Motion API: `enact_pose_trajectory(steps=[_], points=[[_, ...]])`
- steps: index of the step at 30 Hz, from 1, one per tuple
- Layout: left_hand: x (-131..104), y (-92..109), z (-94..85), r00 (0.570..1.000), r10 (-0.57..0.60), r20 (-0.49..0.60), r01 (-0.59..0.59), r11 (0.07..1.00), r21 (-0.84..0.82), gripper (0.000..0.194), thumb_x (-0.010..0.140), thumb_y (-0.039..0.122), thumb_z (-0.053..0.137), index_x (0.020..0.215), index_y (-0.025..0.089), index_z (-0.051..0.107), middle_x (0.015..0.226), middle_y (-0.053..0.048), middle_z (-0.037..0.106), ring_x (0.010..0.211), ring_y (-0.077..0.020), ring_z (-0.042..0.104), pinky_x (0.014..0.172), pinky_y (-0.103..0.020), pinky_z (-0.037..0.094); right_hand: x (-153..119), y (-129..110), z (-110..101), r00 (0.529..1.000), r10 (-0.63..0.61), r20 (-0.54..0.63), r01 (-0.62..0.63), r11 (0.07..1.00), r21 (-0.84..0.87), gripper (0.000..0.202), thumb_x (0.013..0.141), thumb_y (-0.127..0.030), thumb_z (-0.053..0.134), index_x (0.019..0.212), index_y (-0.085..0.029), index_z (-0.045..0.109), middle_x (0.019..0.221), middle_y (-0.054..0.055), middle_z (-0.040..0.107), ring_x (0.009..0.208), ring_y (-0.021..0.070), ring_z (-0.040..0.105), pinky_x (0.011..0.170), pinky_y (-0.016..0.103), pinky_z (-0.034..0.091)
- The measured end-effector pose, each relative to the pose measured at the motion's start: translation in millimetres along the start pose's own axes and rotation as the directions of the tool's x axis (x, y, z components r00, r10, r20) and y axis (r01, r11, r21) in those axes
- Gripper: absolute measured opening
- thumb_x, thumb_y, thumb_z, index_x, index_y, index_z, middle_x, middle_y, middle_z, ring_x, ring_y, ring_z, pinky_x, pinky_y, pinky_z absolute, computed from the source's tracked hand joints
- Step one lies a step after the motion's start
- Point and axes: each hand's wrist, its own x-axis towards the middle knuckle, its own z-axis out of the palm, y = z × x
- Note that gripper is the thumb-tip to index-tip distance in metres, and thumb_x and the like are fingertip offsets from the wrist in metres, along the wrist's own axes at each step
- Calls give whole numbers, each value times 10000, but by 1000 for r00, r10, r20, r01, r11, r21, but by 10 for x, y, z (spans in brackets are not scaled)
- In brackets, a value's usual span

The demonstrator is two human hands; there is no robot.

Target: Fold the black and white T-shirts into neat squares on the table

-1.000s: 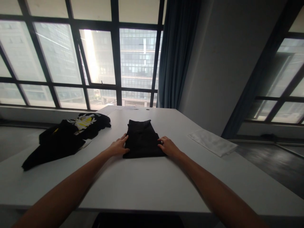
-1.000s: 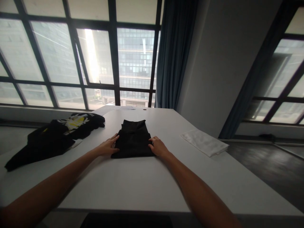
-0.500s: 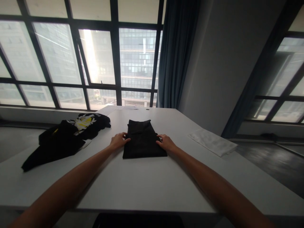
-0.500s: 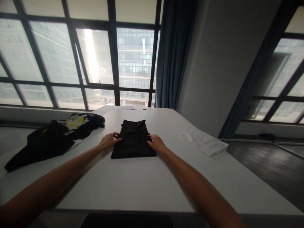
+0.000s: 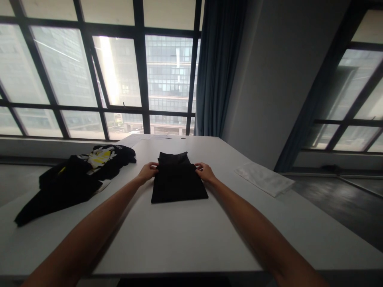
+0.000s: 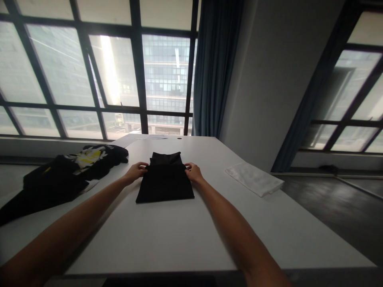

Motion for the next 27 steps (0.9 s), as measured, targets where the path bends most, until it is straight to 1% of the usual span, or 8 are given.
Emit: enact_pose_trajectory(steps=[2,4,8,11,14,21,24,27], points=[[-83,8,-10,999,33,-13,-32,998,63,344,737,212,673,1078,173,648,985,-91,720,898,-244,692,873,-408,537,-52,-5,-16,1000,12,19,-9,991,-135,377,827,-176,605,1200,-155,651,1044,98,712,887,173,677,858,286,513],[-197,36,12,996,92,-10,-91,989,116,320,763,258,655,1076,192,666,1150,-107,689,1070,-276,643,1018,-429,451,-132,-21,-23,994,-59,88,77,973,-219,387,850,-224,607,1229,-155,639,1157,120,685,1019,202,657,950,311,479],[-458,98,150,945,248,213,-310,888,341,468,905,449,482,1282,194,595,1433,-96,531,1346,-277,448,1152,-419,290,-349,-84,0,941,-178,287,266,915,-304,471,888,-344,585,1328,-177,581,1396,128,546,1280,243,512,1098,363,370],[-581,106,216,903,162,397,-350,813,465,623,948,520,353,1447,155,433,1572,-98,307,1460,-260,241,1191,-426,187,-496,-139,12,929,-84,360,238,881,-409,524,955,-434,462,1411,-179,502,1520,140,398,1391,282,378,1147,456,284],[-602,87,166,874,109,473,-352,813,463,677,952,541,328,1499,143,345,1598,-94,205,1482,-238,140,1201,-410,139,-577,-171,-19,936,-30,351,207,852,-481,523,990,-459,370,1430,-199,478,1542,133,362,1424,286,319,1157,523,217],[-606,4,-18,858,102,504,-372,800,471,704,960,592,248,1530,178,278,1610,-90,156,1488,-238,99,1199,-445,95,-609,-153,-111,919,56,391,166,843,-511,535,1005,-473,321,1472,-226,409,1580,115,284,1461,289,224,1156,575,153],[-617,-11,-117,856,150,496,-402,795,454,703,945,611,287,1522,211,298,1608,-75,190,1486,-244,135,1197,-470,84,-603,-151,-208,944,-19,330,198,832,-518,459,996,-358,372,1424,-233,485,1554,98,350,1429,277,308,1159,525,201],[-635,28,-296,859,197,472,-409,818,404,691,874,653,441,1443,262,450,1549,-52,372,1430,-265,317,1179,-447,201,-598,-156,-403,938,-101,331,253,854,-455,479,881,-183,516,1352,-248,570,1458,76,496,1316,248,474,1114,405,334]])
